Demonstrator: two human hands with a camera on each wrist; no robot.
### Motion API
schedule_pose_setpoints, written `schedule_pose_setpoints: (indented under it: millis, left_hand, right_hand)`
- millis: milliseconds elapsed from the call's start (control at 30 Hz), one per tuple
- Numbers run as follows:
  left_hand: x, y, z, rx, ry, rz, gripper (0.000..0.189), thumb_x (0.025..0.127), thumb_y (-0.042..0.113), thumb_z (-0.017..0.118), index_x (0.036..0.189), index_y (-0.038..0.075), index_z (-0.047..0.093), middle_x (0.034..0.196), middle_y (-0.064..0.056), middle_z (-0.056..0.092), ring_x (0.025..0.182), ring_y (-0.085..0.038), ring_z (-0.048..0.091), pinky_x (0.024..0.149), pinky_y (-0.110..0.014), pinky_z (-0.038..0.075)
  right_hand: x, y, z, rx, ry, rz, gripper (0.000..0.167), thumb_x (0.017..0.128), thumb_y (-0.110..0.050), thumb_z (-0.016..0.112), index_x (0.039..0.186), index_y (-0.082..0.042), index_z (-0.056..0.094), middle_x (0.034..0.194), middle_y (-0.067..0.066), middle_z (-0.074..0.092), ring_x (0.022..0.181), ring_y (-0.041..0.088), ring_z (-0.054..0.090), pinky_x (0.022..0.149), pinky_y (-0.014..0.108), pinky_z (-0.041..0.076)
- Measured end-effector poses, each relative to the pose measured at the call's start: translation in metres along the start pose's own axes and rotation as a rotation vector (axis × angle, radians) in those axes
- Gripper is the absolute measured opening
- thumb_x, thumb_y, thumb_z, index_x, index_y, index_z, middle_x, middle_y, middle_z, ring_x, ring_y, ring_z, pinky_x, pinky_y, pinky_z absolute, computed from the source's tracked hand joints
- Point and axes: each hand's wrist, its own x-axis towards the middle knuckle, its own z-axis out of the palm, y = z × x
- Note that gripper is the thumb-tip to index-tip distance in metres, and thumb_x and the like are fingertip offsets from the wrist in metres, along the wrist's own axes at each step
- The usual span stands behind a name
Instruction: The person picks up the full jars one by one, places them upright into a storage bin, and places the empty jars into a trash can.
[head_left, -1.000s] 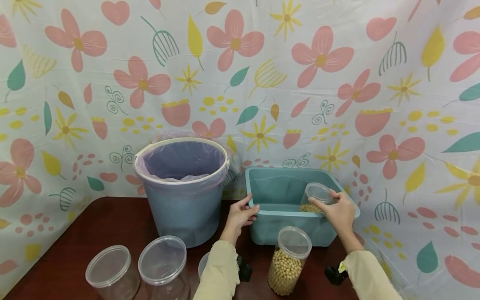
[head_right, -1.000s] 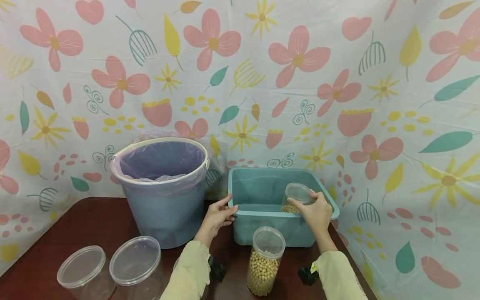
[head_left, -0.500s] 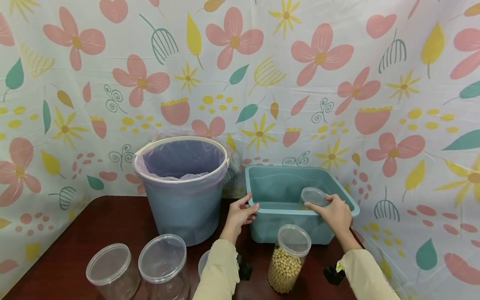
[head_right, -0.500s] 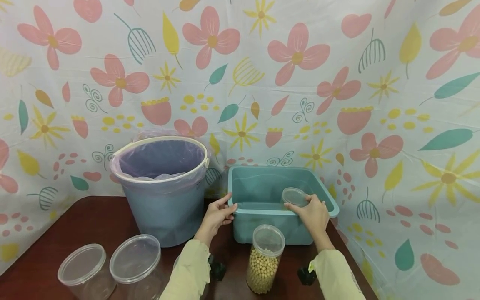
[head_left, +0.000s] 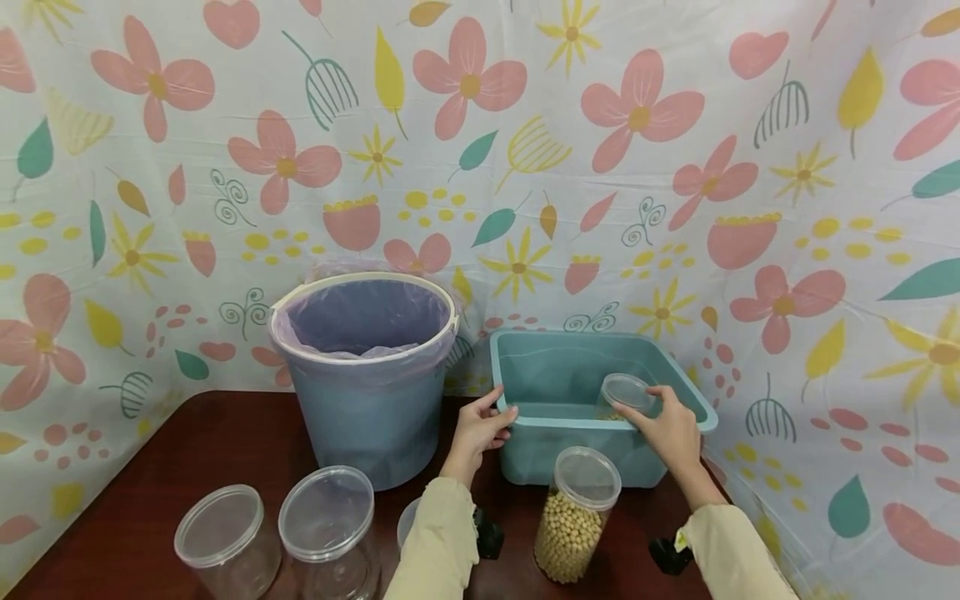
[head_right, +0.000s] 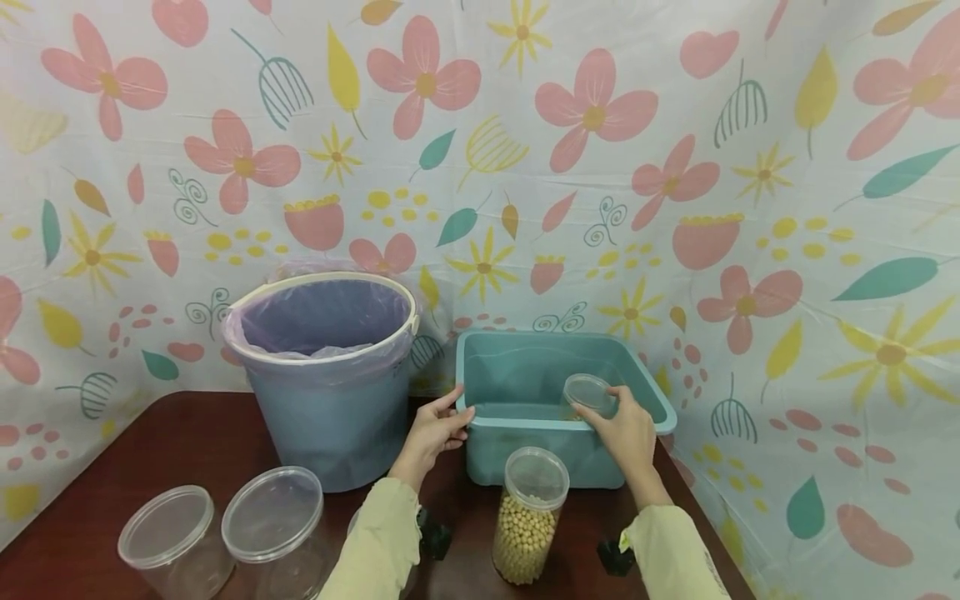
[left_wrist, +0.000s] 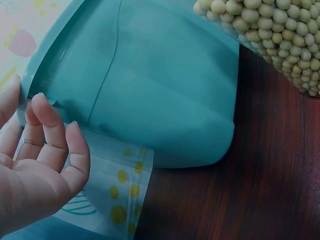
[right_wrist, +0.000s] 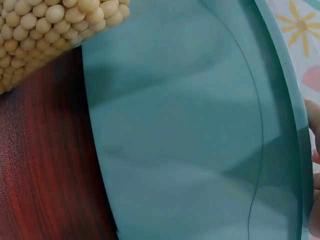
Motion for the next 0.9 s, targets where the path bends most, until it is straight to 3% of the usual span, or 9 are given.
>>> schedule_pose_setpoints:
  millis: [100, 167, 333, 567, 900]
  left_hand:
    - [0.001, -0.001, 0.000, 0.007, 0.005, 0.005, 0.053, 0.080, 0.016, 0.069, 0.129, 0.020, 0.050, 0.073, 0.001, 0.050, 0.052, -0.010, 0.054, 0.066, -0.039, 0.050]
    - [0.002, -0.002, -0.001, 0.005, 0.010, 0.004, 0.052, 0.080, 0.015, 0.068, 0.129, 0.020, 0.050, 0.073, 0.001, 0.050, 0.051, -0.010, 0.054, 0.064, -0.038, 0.050]
    - [0.003, -0.001, 0.000, 0.008, 0.011, -0.006, 0.052, 0.080, 0.015, 0.068, 0.128, 0.021, 0.051, 0.073, 0.001, 0.052, 0.052, -0.010, 0.054, 0.062, -0.036, 0.050]
    - [-0.022, 0.025, 0.003, 0.011, -0.008, -0.009, 0.051, 0.084, 0.010, 0.063, 0.131, 0.013, 0.046, 0.072, 0.000, 0.053, 0.052, -0.009, 0.053, 0.055, -0.026, 0.046]
    - [-0.022, 0.026, 0.002, -0.004, -0.014, -0.025, 0.049, 0.085, 0.010, 0.062, 0.131, 0.013, 0.046, 0.071, 0.001, 0.054, 0.053, -0.009, 0.054, 0.055, -0.026, 0.046]
  right_hand:
    - [-0.002, 0.003, 0.001, 0.034, 0.032, -0.040, 0.057, 0.069, -0.030, 0.077, 0.109, 0.004, 0.054, 0.090, 0.026, 0.059, 0.043, 0.021, 0.044, 0.041, 0.033, 0.036]
    - [-0.003, 0.004, 0.001, 0.054, 0.043, -0.074, 0.056, 0.070, -0.028, 0.077, 0.108, 0.006, 0.054, 0.102, 0.029, 0.056, 0.056, 0.030, 0.052, 0.049, 0.040, 0.042]
    - [-0.006, 0.004, -0.002, 0.128, 0.083, -0.138, 0.049, 0.070, -0.019, 0.076, 0.105, 0.009, 0.056, 0.109, 0.030, 0.053, 0.094, 0.044, 0.049, 0.076, 0.054, 0.039]
    - [-0.016, -0.005, -0.006, 0.200, 0.168, -0.209, 0.039, 0.068, -0.007, 0.076, 0.099, 0.010, 0.059, 0.106, 0.028, 0.055, 0.097, 0.041, 0.048, 0.080, 0.052, 0.036]
    - [-0.029, -0.021, -0.006, 0.266, 0.218, -0.306, 0.034, 0.063, 0.003, 0.077, 0.093, 0.008, 0.060, 0.102, 0.026, 0.058, 0.099, 0.039, 0.049, 0.081, 0.050, 0.036]
